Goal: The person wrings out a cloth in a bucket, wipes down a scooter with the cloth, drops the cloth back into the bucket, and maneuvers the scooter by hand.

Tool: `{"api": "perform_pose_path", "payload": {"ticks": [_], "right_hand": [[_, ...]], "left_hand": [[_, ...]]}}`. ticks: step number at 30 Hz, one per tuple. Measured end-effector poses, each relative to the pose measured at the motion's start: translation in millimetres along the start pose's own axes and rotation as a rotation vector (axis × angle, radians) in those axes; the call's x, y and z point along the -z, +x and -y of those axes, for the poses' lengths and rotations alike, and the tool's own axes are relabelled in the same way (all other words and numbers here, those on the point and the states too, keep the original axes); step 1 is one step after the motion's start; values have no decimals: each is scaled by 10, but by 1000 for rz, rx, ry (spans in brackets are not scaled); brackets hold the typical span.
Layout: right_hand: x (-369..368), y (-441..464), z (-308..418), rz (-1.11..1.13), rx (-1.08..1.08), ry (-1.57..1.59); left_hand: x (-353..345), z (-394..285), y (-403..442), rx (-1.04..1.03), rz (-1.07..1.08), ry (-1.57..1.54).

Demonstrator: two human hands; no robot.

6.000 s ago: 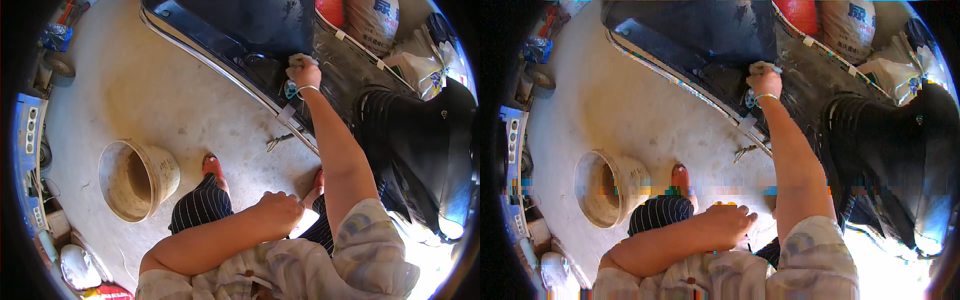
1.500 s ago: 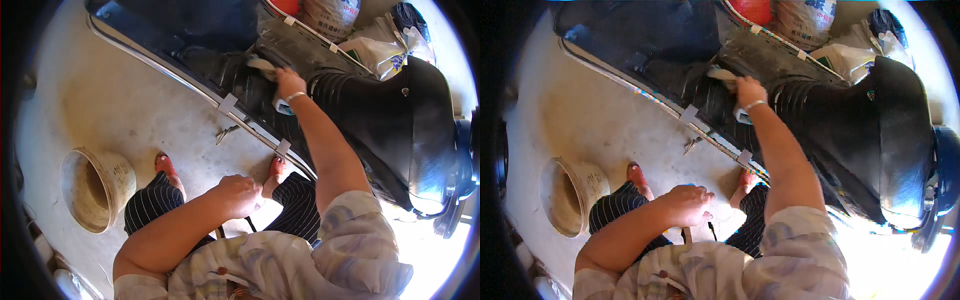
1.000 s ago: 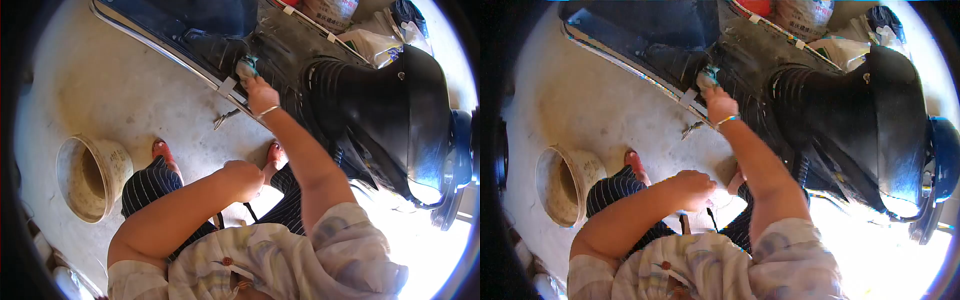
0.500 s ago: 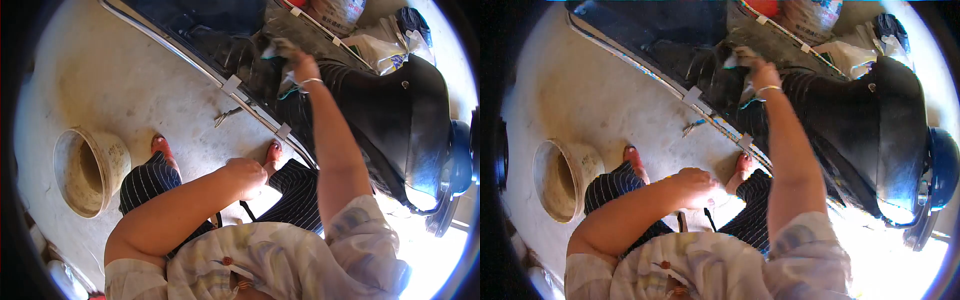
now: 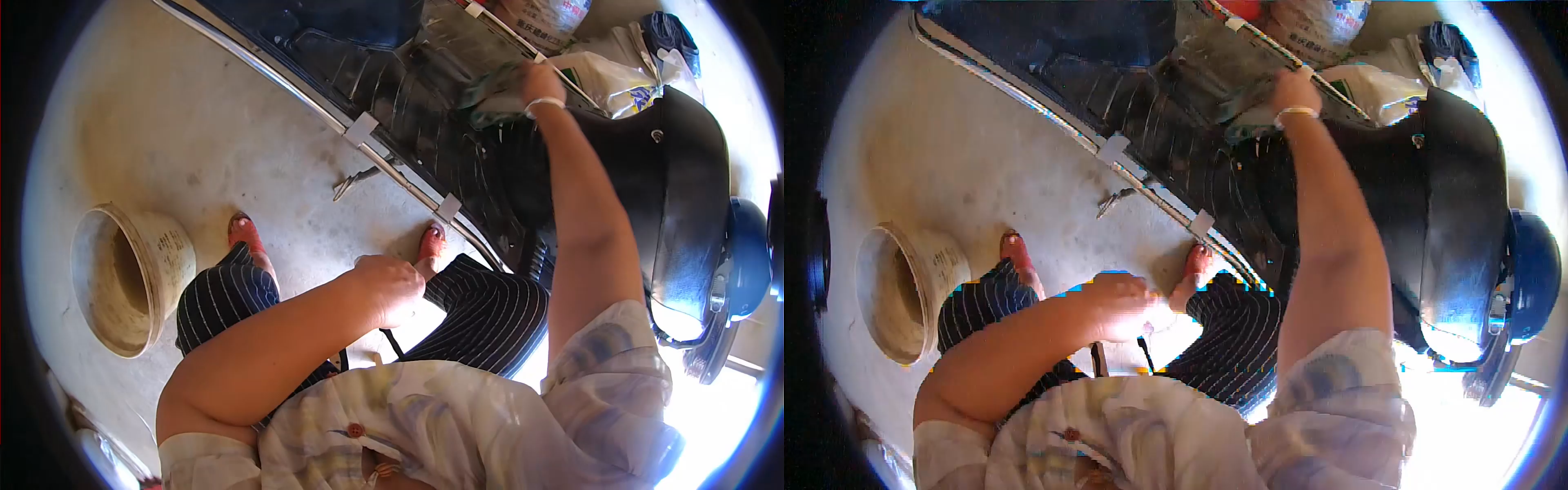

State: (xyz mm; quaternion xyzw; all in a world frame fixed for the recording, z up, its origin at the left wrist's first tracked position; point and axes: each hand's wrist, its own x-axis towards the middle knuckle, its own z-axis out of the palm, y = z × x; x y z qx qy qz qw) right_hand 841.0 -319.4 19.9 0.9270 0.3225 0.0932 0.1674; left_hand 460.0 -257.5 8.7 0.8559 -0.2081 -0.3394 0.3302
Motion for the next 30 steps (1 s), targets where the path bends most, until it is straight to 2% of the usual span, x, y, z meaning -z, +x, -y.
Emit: {"api": "perform_pose_path", "payload": {"ticks": [1,3,4,6,8,10,13,16,20,22,25,26,28,30], "right_hand": [[222,-46,12,-15,-42,-27],[15,0,-109,244,-115,-167],[7,-54,-63,241,-116,-168],[28,-347,214,360,-12,-360],[118,-664,489,438,188,-434],[42,-939,489,374,309,-400],[101,-1193,454,527,472,-408],[234,-1114,329,498,399,-480],[592,-447,-114,264,116,-567],[790,-286,-379,232,-8,-596],[645,-301,-557,179,-62,-585],[614,-278,-472,449,-2,-611],[562,-592,-194,389,95,-582],[528,-987,111,447,206,-510]], "left_hand": [[24,-8,-25,3,-36,2],[42,-9,-51,10,-75,7],[36,-8,-60,18,-139,-13],[66,-13,-67,25,-206,-44],[149,-64,-85,36,-100,-14],[119,-63,-34,22,-54,-16],[138,-61,-31,22,-7,-17],[89,-71,-5,26,-16,-9],[234,-151,-51,74,-31,-27],[181,-121,-27,59,-58,-38],[251,-145,-48,72,-48,-36],[297,-151,-61,108,-7,-22],[325,-148,-65,75,-8,-26],[312,-168,-60,42,-6,-25]]}}
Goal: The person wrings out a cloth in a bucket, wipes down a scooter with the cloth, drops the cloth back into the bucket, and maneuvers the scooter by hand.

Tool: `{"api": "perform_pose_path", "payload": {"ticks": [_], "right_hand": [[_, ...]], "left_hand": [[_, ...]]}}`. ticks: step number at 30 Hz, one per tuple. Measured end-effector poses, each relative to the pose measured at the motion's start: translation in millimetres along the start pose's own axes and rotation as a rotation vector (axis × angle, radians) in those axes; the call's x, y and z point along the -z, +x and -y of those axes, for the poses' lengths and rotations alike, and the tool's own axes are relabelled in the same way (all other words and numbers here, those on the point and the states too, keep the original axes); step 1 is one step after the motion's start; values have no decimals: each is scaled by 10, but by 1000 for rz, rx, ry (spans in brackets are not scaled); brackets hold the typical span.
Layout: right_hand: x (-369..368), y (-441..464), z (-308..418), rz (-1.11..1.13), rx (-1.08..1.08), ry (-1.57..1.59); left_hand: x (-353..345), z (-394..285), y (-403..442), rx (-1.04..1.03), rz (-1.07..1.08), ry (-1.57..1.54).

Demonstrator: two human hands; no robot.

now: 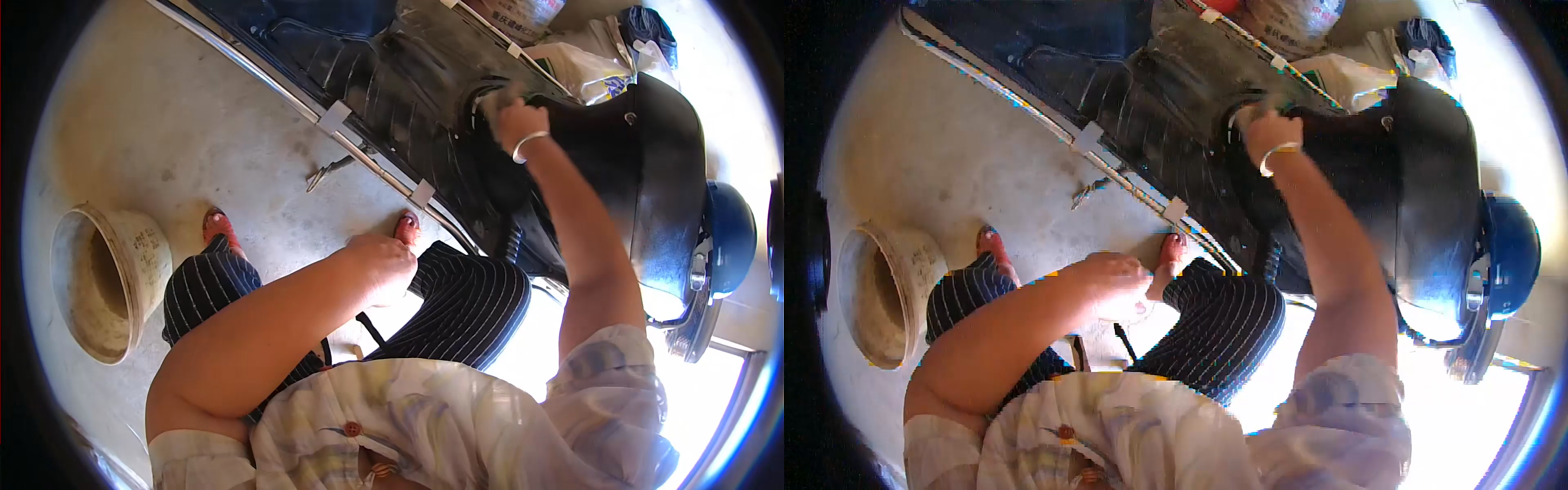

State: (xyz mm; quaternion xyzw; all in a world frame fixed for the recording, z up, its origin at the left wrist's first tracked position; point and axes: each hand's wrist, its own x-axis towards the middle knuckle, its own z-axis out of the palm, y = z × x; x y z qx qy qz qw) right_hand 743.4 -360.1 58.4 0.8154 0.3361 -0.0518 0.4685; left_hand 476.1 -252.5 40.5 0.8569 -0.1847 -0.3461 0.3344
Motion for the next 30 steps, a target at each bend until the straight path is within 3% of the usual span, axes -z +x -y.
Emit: {"api": "perform_pose_path", "payload": {"ticks": [2,6,8,15,19,21,23,24,26,30], "right_hand": [[-130,-239,263,-170,70,-51],[-151,-387,329,-104,148,-8],[-157,-257,162,-321,80,-67],[107,498,-231,-26,-295,142],[231,299,-93,87,-157,199],[177,98,26,25,-124,174],[259,-98,182,165,-50,135],[244,-186,256,153,-20,92],[183,-292,277,148,1,45],[-18,-87,58,-73,-32,-10]], "left_hand": [[-10,-19,-7,-52,-8,66],[-149,58,-53,25,-9,17],[-346,208,6,-71,-199,11],[-175,127,-73,-16,-133,-55],[-198,135,-69,-8,-220,-48],[-138,112,-81,-41,-249,-40],[4,49,-145,33,24,-3],[-54,82,-128,32,23,1],[-231,155,-95,-41,-192,-40],[-279,186,-133,-24,-232,-58]]}}
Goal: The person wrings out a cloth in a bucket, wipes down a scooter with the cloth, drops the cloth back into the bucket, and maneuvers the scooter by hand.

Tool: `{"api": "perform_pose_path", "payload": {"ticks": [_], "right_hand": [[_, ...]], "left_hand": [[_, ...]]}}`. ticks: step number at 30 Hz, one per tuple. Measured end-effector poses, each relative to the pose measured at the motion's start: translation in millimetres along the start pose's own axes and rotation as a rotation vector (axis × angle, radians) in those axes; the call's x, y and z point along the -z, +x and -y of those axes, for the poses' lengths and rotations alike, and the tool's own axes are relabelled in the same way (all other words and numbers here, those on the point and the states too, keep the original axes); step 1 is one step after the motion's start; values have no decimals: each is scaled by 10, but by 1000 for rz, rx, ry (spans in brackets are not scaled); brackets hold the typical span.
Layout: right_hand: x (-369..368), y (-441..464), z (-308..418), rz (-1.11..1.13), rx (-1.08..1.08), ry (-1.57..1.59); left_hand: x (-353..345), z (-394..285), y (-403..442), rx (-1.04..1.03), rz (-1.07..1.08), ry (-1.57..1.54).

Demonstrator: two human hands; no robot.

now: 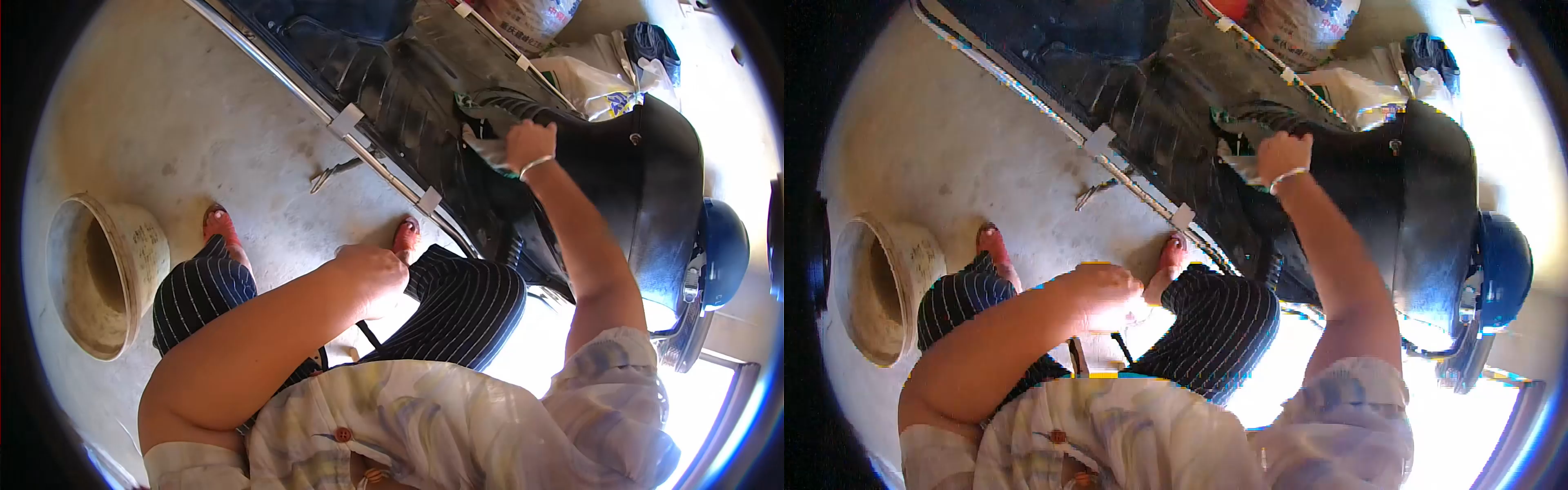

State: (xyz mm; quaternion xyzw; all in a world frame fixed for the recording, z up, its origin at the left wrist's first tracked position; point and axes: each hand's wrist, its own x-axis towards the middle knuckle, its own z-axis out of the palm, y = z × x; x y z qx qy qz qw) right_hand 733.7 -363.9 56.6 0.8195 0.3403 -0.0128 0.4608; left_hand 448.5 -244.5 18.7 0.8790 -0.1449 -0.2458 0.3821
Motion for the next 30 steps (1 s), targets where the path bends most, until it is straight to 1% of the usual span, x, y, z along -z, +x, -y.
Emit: {"api": "perform_pose_path", "payload": {"ticks": [1,3,4,6,7,9,10,11,13,15,17,18,19,20,21,22,23,24,25,26,27,28,29,30], "right_hand": [[-27,115,-94,-58,-31,-31],[166,370,-284,80,-163,18],[126,497,-373,77,-154,20],[39,676,-507,42,-282,148],[83,669,-488,41,-277,145],[129,602,-466,173,-232,147],[122,534,-406,124,-237,221],[144,410,-338,126,-241,219],[172,95,-186,129,-63,89],[149,-213,-49,75,40,75],[57,-447,58,90,25,62],[13,-484,90,98,23,44],[-19,-488,93,97,21,42],[-55,-493,81,38,28,49],[-124,-479,73,-24,34,59],[-300,-393,19,-299,53,60],[-300,-292,-10,-296,52,61],[-280,-159,-31,-283,15,53],[-253,-14,-43,-271,-21,45],[-177,128,-64,-172,-45,83],[-84,272,-88,-76,-68,120],[-2,416,-129,-81,-59,123],[70,545,-179,24,-154,142],[119,638,-198,131,-247,160]], "left_hand": [[38,-25,-9,22,12,-4],[68,-42,8,52,24,-9],[67,-46,23,54,31,-12],[69,-33,27,64,36,-22],[91,-33,32,58,43,-7],[133,-57,50,39,52,4],[179,-70,44,48,56,0],[199,-84,44,58,64,-4],[170,-87,56,43,62,3],[134,-87,69,27,62,16],[77,-96,70,28,191,73],[25,-67,57,26,190,74],[-18,-35,23,1,114,74],[-50,-16,9,-26,38,76],[-77,2,26,-26,35,81],[-75,5,28,-16,46,75],[-83,8,28,-6,61,68],[-153,46,32,-5,64,69],[-267,115,47,-67,-84,25],[-259,128,32,-127,-233,-19],[-242,118,42,-120,-231,-21],[-73,22,23,-46,-112,-14],[21,-35,21,30,6,-10],[13,-29,31,16,-7,17]]}}
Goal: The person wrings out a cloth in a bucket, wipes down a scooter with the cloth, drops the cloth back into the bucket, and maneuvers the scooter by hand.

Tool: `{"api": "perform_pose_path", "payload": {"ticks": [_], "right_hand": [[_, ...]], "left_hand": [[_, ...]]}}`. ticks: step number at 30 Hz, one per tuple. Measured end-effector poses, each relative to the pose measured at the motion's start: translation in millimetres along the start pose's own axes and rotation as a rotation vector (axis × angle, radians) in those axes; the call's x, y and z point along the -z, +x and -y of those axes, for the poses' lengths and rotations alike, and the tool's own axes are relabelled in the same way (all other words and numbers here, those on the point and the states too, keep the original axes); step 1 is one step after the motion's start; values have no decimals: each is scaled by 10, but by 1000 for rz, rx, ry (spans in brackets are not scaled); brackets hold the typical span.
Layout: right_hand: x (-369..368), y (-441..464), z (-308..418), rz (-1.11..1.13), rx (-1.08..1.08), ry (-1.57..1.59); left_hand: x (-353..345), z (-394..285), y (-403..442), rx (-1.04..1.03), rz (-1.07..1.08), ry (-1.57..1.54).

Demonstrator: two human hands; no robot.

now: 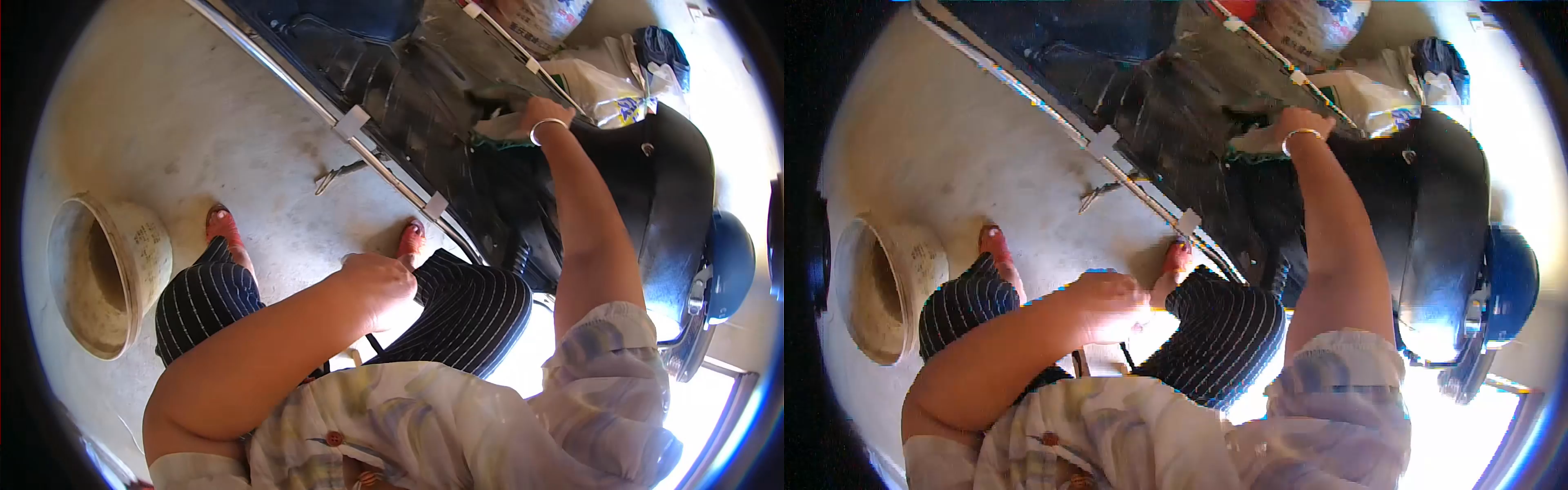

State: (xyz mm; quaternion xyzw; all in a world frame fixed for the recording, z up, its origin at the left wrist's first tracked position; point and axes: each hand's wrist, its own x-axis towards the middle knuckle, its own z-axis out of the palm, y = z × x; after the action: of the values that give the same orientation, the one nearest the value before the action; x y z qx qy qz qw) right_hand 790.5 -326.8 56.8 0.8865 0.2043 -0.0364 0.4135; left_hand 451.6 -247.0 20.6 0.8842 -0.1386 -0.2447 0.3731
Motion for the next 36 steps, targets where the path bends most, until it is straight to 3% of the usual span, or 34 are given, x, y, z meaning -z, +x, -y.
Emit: {"api": "perform_pose_path", "payload": {"ticks": [3,4,5,7,11,13,17,19,21,24,26,27,29,34,36], "right_hand": [[45,55,43,26,-66,156],[-211,137,33,-97,-30,108],[-143,-2,47,-92,-38,105],[-27,-344,162,4,101,73],[-113,-792,370,145,42,178],[-475,-976,505,131,197,106],[-487,-1077,478,99,215,196],[-240,-924,290,-63,161,246],[-262,-583,111,-413,97,224],[-18,-122,-98,-342,70,196],[-10,69,-75,-117,5,91],[-66,108,-2,-116,13,93],[-119,41,233,25,94,154],[-844,-405,467,-419,306,56],[-664,-876,492,-229,439,41]], "left_hand": [[-35,15,-8,11,-78,-62],[65,-36,4,28,61,0],[58,-46,11,18,65,2],[46,-43,3,-31,30,58],[6,-48,20,-6,108,50],[-69,-14,-2,-39,52,-25],[90,-77,-53,61,159,-2],[109,-57,-31,25,176,-8],[81,-50,19,16,147,1],[-143,22,167,-25,102,2],[-176,27,196,-54,88,-6],[-176,31,213,-77,112,3],[-122,4,217,-102,145,19],[43,-27,177,-27,92,-21],[52,10,168,-55,127,1]]}}
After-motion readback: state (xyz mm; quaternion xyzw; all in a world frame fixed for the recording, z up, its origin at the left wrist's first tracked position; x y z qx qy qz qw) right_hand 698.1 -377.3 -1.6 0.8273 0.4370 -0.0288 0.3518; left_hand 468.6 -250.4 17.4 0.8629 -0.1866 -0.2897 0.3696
